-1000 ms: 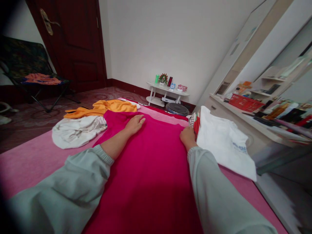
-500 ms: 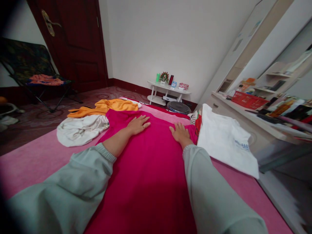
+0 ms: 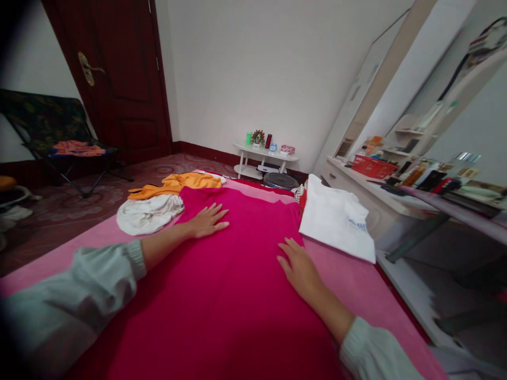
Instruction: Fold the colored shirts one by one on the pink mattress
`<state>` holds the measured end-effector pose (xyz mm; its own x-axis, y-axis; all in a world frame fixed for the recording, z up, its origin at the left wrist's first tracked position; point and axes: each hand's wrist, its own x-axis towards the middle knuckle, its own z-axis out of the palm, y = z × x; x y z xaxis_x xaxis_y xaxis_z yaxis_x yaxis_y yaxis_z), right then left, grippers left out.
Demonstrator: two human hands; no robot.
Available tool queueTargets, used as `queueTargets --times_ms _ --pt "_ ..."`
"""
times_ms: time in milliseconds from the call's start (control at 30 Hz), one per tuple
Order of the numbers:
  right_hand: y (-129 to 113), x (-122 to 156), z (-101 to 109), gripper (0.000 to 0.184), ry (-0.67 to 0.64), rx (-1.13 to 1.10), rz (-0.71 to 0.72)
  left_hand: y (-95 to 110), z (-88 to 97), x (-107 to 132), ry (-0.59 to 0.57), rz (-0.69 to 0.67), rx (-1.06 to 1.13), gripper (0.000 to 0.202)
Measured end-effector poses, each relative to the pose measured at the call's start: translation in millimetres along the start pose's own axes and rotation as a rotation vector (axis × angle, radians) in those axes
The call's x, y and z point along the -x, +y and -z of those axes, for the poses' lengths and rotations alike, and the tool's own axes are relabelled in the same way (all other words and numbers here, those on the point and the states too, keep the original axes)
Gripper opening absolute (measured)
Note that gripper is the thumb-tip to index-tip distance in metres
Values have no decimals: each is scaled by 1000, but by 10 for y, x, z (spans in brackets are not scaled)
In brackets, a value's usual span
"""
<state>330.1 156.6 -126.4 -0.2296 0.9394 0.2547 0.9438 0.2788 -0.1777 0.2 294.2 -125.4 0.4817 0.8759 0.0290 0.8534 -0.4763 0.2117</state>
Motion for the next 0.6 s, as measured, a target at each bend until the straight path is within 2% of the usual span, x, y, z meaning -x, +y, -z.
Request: queueTargets --times_ms 133,233,333,433,500,600 --pt "337 565 46 53 48 -24 -22 -352 80 482 28 14 -115 72" --pt "366 765 143 50 82 -47 -69 -471 217 750 46 43 -169 62" --pt "211 847 291 43 97 -67 -120 -365 371 1000 79 171 -222 48" --pt "-11 931 409 45 61 -106 -221 -195 459 1234 109 345 -258 53" --pt "-140 1007 442 53 26 -139 -288 -135 464 1350 107 380 -238 60" --pt "-279 1126 457 61 -53 -197 -311 -142 425 1447 66 361 -200 54"
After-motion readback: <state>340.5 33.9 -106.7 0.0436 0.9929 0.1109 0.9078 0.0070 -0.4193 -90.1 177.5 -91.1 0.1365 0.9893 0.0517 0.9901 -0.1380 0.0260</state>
